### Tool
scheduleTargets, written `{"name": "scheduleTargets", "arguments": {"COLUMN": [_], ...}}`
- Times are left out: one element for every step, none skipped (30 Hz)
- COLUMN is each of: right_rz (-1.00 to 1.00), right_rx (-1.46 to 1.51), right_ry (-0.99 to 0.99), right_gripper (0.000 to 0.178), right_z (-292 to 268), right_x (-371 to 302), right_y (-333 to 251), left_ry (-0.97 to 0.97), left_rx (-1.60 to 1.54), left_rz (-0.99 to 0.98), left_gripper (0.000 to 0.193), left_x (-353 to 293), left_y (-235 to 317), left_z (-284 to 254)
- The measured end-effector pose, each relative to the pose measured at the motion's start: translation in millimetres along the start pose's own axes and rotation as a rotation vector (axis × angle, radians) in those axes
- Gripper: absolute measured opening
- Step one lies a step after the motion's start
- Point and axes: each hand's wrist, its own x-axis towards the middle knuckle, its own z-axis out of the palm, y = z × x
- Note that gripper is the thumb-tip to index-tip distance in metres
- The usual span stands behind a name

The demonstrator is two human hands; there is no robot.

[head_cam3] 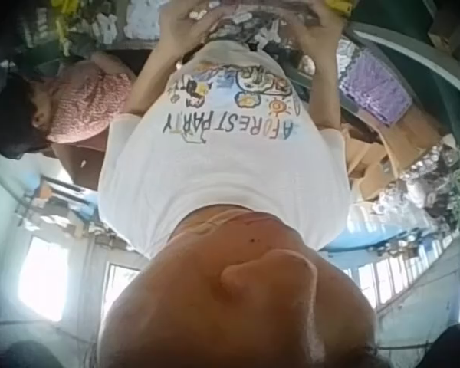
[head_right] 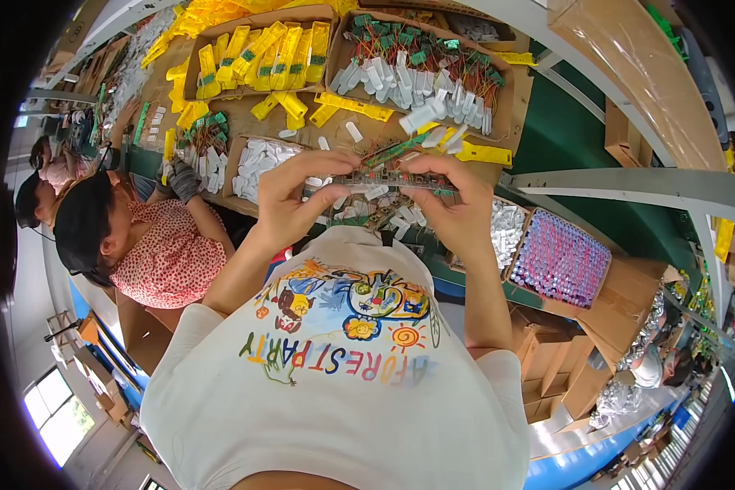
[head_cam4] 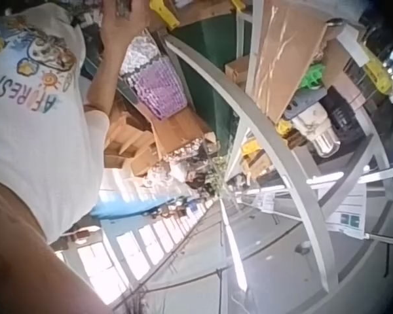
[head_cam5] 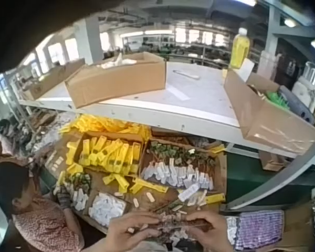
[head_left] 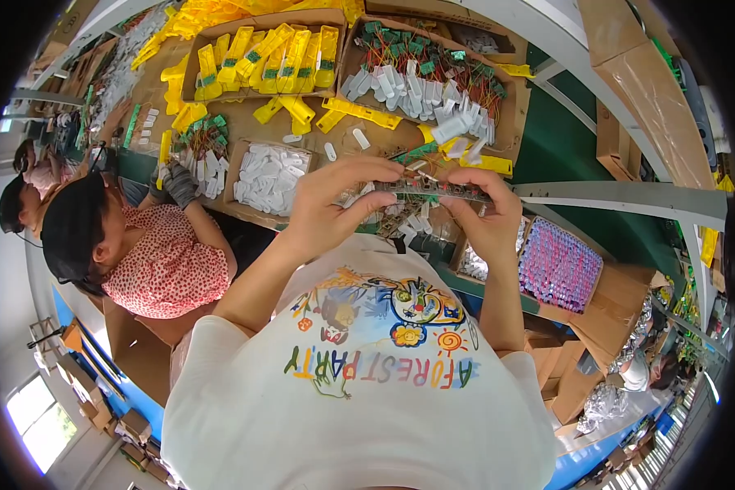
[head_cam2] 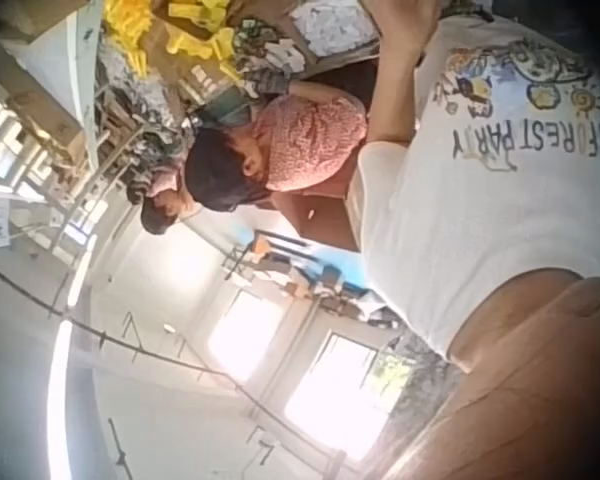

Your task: Assembling electronic light components by attaching white plastic housings to wired circuit boards at a factory workbench.

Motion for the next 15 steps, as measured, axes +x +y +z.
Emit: {"name": "scheduleTargets", "arguments": {"right_rz": [-0.002,0.010,0.022,0.020,0.065,0.111,0.111,0.009,-0.091,-0.089,-0.122,-0.156,-0.157,-0.075,0.007], "right_rx": [0.001,0.044,0.087,0.088,0.130,0.172,0.172,0.087,0.002,0.000,-0.025,-0.052,-0.055,-0.117,-0.182], "right_ry": [0.001,-0.027,-0.054,-0.051,-0.088,-0.123,-0.119,-0.211,-0.302,-0.297,-0.279,-0.261,-0.258,-0.168,-0.076], "right_gripper": [0.026,0.027,0.027,0.027,0.029,0.031,0.031,0.034,0.036,0.036,0.041,0.045,0.045,0.045,0.046], "right_z": [-2.1,-3.9,-5.3,-5.9,-6.3,-6.9,-9.6,-13.7,-16.3,-18.4,-20.6,-22.7,-22.1,-19.7,-19.2], "right_x": [-0.8,-1.6,-1.6,-2.5,-3.8,-5.1,-3.3,0.7,2.8,3.9,5.3,7.2,6.9,4.8,2.8], "right_y": [0.7,1.2,2.0,3.3,4.8,6.2,8.1,11.3,13.5,13.9,12.5,10.1,6.1,1.1,-2.9], "left_ry": [0.000,0.015,0.029,0.026,0.066,0.105,0.101,0.053,0.006,0.002,-0.126,-0.252,-0.254,-0.300,-0.346], "left_rx": [0.002,-0.102,-0.205,-0.204,-0.208,-0.213,-0.214,-0.143,-0.072,-0.075,-0.085,-0.092,-0.094,-0.045,0.001], "left_rz": [0.002,-0.032,-0.064,-0.062,-0.052,-0.042,-0.042,-0.019,0.001,0.002,-0.159,-0.319,-0.315,-0.187,-0.058], "left_gripper": [0.023,0.024,0.026,0.026,0.025,0.024,0.024,0.020,0.016,0.016,0.013,0.011,0.011,0.012,0.015], "left_x": [-0.5,-1.5,-1.9,-4.2,-7.7,-8.1,-7.2,-4.9,-4.2,0.7,6.6,11.4,11.0,9.1,8.6], "left_y": [0.6,0.2,-1.2,-6.0,-13.1,-16.1,-18.5,-19.8,-19.2,-9.9,4.2,12.2,8.9,2.3,-3.2], "left_z": [0.1,0.6,1.0,2.4,4.3,5.0,4.3,3.3,2.6,3.1,3.8,4.4,3.2,-0.2,-2.9]}}
